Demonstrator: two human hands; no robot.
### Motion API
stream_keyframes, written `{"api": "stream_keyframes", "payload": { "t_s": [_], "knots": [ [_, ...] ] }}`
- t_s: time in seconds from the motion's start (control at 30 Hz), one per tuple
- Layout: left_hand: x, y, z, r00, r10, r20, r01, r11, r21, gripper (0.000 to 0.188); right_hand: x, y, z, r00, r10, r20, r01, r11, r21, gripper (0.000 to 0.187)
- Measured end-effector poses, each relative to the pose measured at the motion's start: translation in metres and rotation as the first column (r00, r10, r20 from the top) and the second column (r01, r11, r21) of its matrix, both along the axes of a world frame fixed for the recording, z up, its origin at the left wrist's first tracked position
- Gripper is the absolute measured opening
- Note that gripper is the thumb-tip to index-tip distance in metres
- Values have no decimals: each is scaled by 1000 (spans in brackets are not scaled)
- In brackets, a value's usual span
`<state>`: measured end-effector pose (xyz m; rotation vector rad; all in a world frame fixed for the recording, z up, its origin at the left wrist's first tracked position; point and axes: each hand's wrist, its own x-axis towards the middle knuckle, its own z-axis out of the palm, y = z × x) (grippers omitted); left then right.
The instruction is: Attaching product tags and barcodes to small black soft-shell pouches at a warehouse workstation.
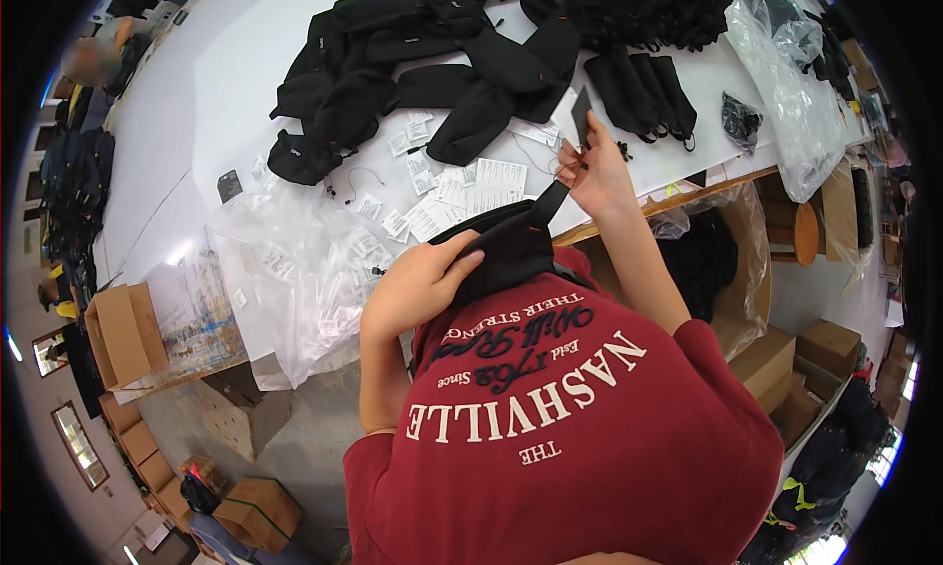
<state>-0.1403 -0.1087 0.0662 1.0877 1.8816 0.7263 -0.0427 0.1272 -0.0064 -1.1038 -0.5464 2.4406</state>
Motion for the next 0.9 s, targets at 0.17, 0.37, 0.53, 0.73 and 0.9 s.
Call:
{"api": "stream_keyframes", "payload": {
  "t_s": [0.17,0.37,0.53,0.73,0.9],
  "knots": [
    [-2,2,0,1000,-23,1,23,1000,-7,25,-15,-17,-8,993,109,49,-109,994,1,30],
    [-3,-11,-5,997,61,37,-63,996,61,26,-18,-9,-17,996,-64,61,41,947,320,24],
    [-17,-29,-17,968,214,134,-227,970,88,20,1,13,-16,996,37,86,-77,841,536,26],
    [-1,-7,-31,952,218,-215,-126,920,372,15,2,-21,59,786,425,449,-543,125,831,19],
    [8,13,-19,781,319,-537,43,830,557,13,-3,-29,61,481,209,851,-627,-596,501,22]
  ]
}}
